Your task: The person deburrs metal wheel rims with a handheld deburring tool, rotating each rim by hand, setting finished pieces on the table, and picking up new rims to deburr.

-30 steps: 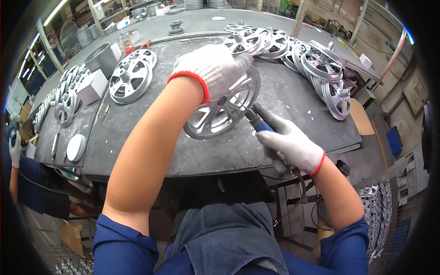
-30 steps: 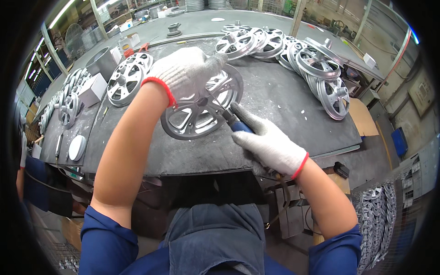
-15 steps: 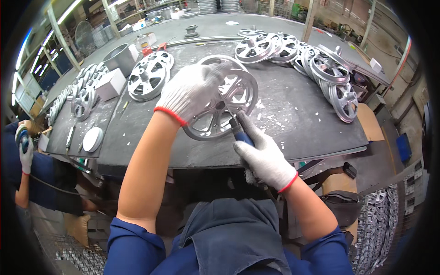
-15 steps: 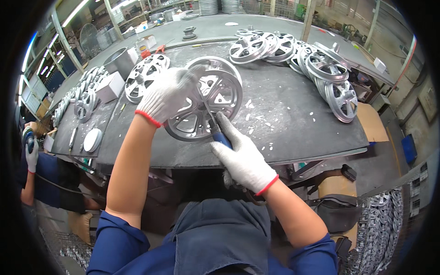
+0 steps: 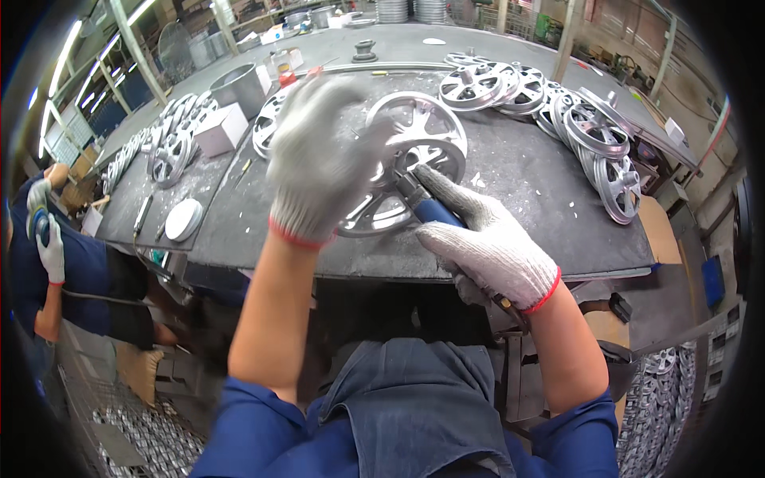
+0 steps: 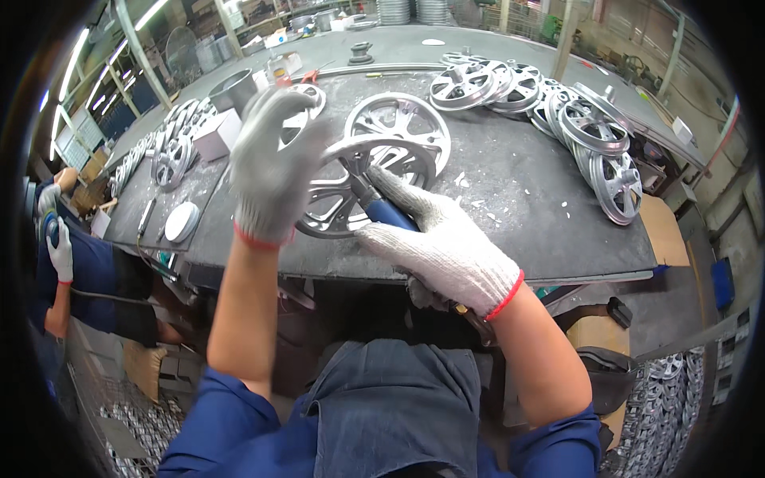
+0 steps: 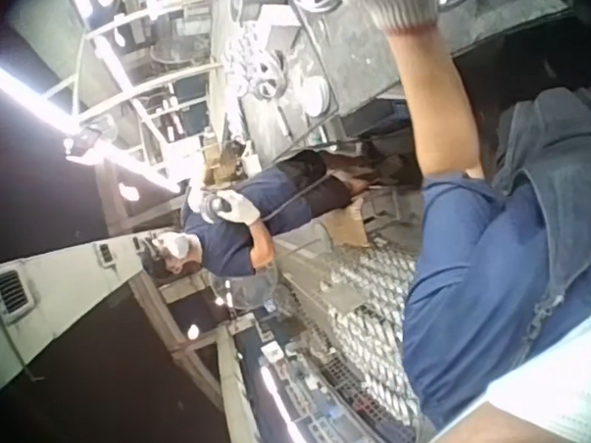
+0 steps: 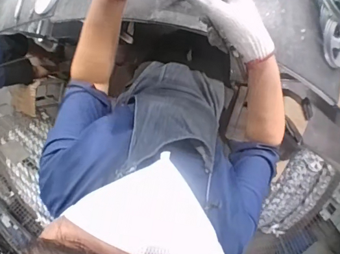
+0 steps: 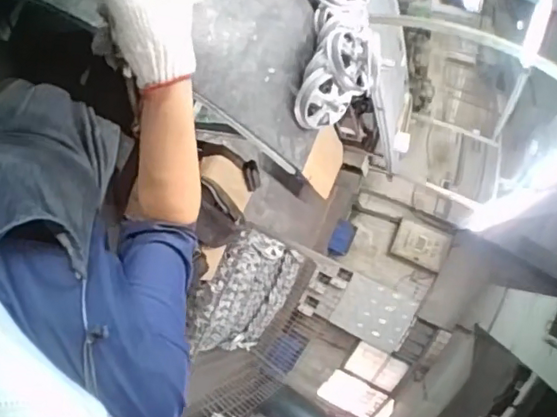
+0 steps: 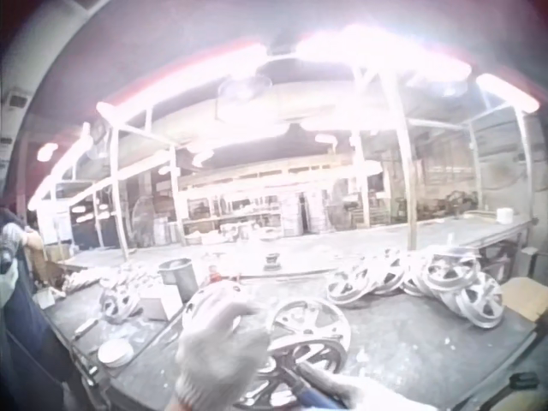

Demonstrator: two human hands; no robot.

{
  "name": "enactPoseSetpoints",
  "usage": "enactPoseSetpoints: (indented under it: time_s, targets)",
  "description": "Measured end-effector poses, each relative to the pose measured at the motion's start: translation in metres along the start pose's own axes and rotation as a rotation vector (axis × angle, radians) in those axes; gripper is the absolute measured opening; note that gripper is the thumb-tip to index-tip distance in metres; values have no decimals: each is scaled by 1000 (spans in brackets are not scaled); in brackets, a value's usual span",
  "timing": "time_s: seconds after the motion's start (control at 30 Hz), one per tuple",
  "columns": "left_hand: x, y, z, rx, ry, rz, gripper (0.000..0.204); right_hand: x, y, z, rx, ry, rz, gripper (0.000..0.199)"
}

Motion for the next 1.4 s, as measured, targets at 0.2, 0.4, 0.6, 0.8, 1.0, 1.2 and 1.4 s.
enactPoseSetpoints:
  time_s: [0.2,0.4,0.6,0.8,1.0,1.2,1.4]
  targets:
    - [-23,-77,-44,-1006,401,104,57,12,-23,-10,120,250,331,73]
    - [9,-94,-42,-1283,133,-88,29,61,-40,-2,159,273,332,67]
    - [-18,-98,-39,-1174,-291,-74,55,60,-55,2,43,181,235,75]
    - [-22,-98,-39,-1156,-309,-86,48,51,-66,6,20,225,313,80]
    - [-41,-103,-33,-1100,-190,-116,30,58,-61,-3,-228,-62,-199,79]
    - [-37,-109,-40,-1072,-194,-41,34,61,-43,-6,58,188,230,70]
    - [-54,-102,-38,-1139,-122,-62,36,41,-36,-8,-20,65,332,73]
Point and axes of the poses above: each hand's wrist, its own z-axis away from the middle knuckle, its own y-axis out of the back of the hand, x = y × z, the point moved 4 cm from there along -z, towards the middle knuckle, and after that the axes turned 5 degrees about z, right-handed, at the moved point
